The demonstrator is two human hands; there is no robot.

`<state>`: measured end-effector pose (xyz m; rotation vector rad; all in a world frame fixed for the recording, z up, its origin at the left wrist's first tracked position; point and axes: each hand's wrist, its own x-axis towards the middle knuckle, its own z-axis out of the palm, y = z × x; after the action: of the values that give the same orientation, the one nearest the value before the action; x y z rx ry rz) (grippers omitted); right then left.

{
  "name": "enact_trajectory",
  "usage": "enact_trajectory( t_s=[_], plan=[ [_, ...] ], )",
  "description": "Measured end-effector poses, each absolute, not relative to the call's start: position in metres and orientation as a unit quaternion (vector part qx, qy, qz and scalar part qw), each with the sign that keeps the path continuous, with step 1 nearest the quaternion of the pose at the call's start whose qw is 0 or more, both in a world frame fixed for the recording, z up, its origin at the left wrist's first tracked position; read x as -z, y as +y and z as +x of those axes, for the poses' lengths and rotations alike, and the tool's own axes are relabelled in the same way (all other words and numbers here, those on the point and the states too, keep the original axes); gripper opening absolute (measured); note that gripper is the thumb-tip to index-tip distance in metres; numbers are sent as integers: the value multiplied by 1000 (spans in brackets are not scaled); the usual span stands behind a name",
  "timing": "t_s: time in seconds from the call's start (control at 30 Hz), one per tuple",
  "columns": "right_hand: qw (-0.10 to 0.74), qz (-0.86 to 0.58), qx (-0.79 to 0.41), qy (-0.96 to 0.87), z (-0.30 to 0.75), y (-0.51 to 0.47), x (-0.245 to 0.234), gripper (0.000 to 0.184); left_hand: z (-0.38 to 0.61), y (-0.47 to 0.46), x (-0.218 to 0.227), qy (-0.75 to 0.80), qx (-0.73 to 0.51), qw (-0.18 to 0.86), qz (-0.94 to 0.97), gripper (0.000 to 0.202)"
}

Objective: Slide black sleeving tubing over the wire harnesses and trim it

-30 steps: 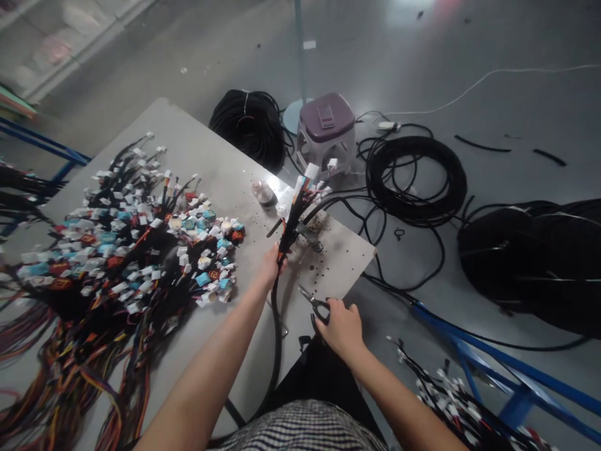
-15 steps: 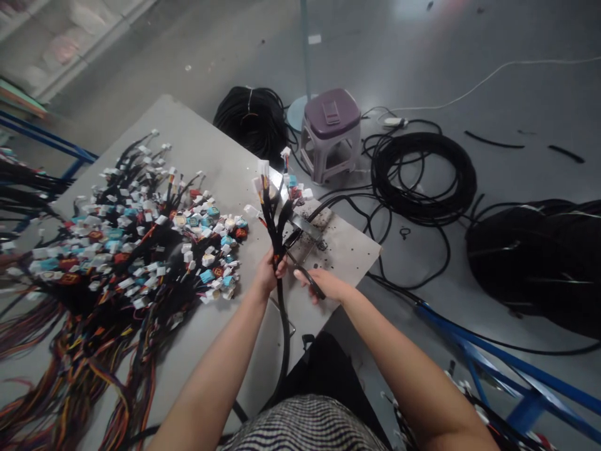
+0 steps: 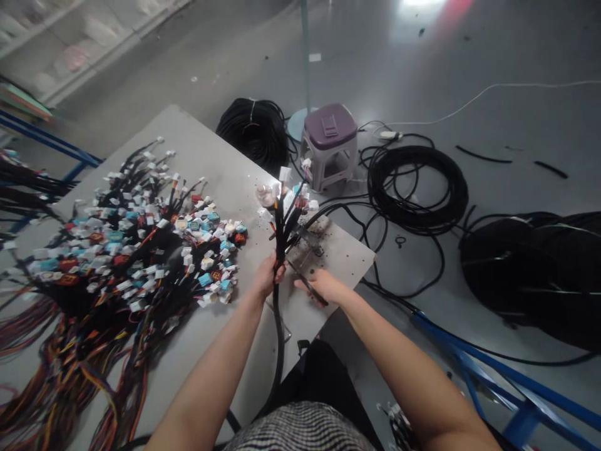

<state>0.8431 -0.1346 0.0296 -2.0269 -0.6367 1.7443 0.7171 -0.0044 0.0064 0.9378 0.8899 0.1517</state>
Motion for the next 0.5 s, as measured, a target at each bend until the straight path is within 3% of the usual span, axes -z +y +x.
enact_trajectory(
  t_s=[0.13, 0.2, 0.27, 0.4, 0.5],
  plan=[
    [3, -807, -477, -349, 836, -152, -28, 40, 712, -7, -26, 358, -50, 816, 451, 58],
    [-5, -823, -430, -370, 831, -161, -31, 33, 710, -11, -34, 346, -41, 821, 452, 59],
    [94, -841, -400, -352, 827, -170, -36, 38, 709, -19, -39, 337, -23, 819, 464, 63],
    [453, -774, -361, -256, 814, -176, -44, 64, 704, -48, -45, 275, 27, 815, 509, 65],
    [564, -737, -304, -215, 798, -178, -52, 54, 697, -72, -59, 227, 5, 773, 593, 53]
  ],
)
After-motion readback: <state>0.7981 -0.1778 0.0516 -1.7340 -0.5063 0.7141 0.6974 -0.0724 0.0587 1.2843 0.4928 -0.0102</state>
